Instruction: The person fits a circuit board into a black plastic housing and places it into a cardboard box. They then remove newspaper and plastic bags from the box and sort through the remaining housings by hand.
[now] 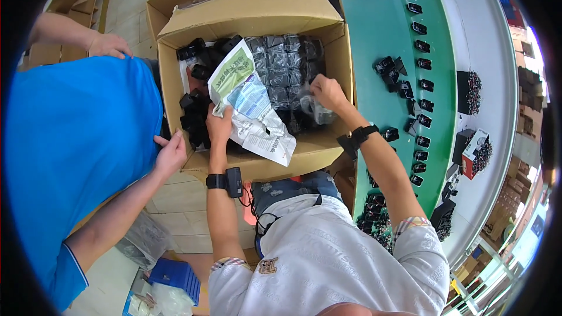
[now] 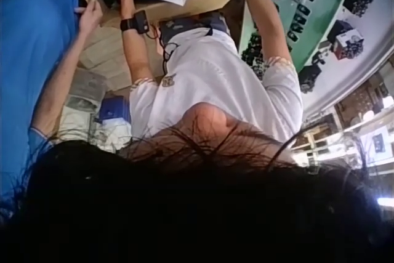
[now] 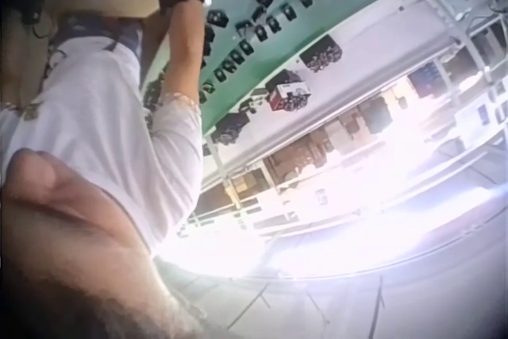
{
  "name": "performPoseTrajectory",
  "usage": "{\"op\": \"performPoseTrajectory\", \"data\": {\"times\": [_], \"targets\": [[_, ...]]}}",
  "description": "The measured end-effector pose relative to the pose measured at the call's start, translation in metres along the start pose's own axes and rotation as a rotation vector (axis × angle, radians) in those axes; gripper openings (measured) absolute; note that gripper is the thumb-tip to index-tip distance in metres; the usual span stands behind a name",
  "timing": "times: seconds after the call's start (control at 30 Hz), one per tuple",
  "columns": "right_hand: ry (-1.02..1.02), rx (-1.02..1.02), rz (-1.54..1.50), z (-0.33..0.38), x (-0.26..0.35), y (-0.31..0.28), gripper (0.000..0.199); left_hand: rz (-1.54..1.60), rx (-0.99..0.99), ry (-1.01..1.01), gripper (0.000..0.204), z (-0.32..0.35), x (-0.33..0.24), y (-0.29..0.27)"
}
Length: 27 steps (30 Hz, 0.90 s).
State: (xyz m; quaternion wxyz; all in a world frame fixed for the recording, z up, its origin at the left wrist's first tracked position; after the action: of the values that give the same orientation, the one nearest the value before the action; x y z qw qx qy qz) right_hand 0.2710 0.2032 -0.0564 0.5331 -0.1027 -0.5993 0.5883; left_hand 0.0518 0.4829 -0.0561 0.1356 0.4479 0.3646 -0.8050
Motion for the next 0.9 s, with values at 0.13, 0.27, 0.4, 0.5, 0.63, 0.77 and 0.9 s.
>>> {"op": "performPoseTrajectory", "data": {"times": [0.13,0.27,0.4,0.5,0.63,0.77,0.9], "targets": [[0.179,0.029,-0.373,0.001,0.009,0.01,0.011,0.03,-0.009,0.021,0.035,0.0,0.004,0.0],[0.256,0.175,-0.797,0.005,0.031,0.027,0.013,-0.016,-0.009,0.022,0.036,-0.004,0.016,0.0],[0.318,0.229,-0.878,0.004,0.018,0.04,0.016,-0.024,-0.033,0.104,0.037,-0.006,0.018,0.003],[0.38,-0.065,-0.457,0.002,0.006,0.03,0.028,-0.006,0.007,0.011,0.037,-0.002,0.008,0.002],[0.253,-0.001,-0.292,0.001,0.036,0.039,0.041,-0.01,-0.001,0.002,0.037,-0.002,0.01,-0.001],[0.363,0.328,-0.438,-0.002,0.032,0.077,0.041,-0.013,-0.004,0.055,0.039,-0.006,0.019,0.002],[-0.014,0.303,-0.494,0.004,0.036,0.064,0.028,-0.025,0.008,0.016,0.04,-0.005,0.021,0.002]]}}
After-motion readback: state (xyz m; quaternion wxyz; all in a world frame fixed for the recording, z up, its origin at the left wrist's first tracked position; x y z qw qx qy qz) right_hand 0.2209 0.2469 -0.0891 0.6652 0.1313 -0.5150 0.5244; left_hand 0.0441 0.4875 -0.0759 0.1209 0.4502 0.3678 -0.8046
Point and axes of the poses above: each hand's wrist, its own z-axis away from the middle knuckle, its own y-axis out of the palm, x = y × z, the point moved 3 cm from there along -z, towards the middle knuckle, and after that the axes turned 2 degrees about y, right-handed, at the moved point
